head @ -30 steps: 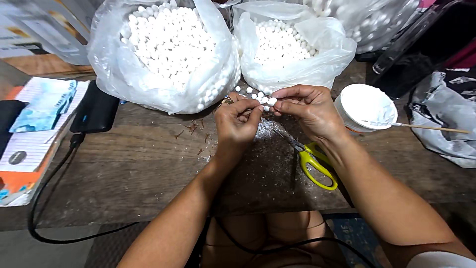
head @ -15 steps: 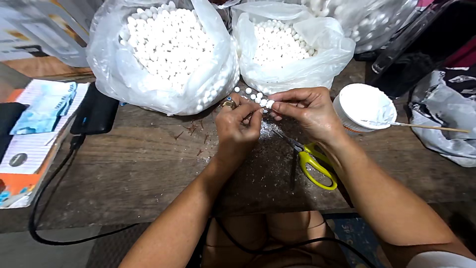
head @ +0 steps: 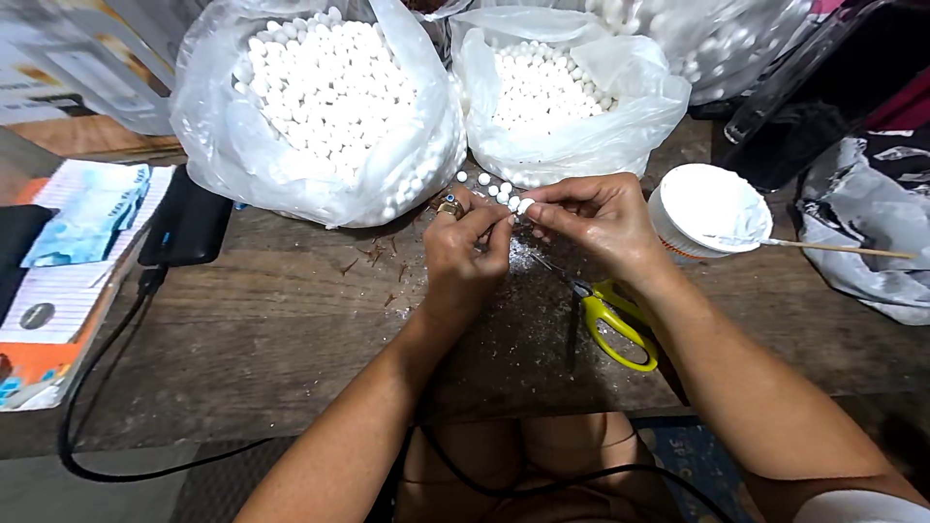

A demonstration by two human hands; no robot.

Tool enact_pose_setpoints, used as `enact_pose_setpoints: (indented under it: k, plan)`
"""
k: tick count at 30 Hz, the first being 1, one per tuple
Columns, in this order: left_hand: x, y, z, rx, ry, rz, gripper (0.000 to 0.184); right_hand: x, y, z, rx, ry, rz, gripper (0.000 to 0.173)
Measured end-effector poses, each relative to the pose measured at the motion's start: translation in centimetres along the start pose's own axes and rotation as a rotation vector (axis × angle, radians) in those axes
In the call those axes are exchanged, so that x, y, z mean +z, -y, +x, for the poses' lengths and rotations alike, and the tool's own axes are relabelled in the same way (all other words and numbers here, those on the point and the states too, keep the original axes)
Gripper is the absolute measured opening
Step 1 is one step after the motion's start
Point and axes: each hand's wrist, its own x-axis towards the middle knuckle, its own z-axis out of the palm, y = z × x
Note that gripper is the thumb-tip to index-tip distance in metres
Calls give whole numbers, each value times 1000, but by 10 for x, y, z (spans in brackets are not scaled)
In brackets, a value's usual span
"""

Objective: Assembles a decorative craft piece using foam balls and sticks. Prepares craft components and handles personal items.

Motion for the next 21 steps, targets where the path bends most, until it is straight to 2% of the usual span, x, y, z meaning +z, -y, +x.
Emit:
enact_pose_setpoints:
  k: [15,17,21]
  plan:
    - [0,2,-1,37,11,57,10,4,-1,-1,-8,-31,-54,12]
    - [0,1,0,-45,12,-52,8,5,-1,0,-10,-46,-34,14]
    - [-4,-12,7,-421,-14,-530,10,-1,10,-1,32,-114,32,25]
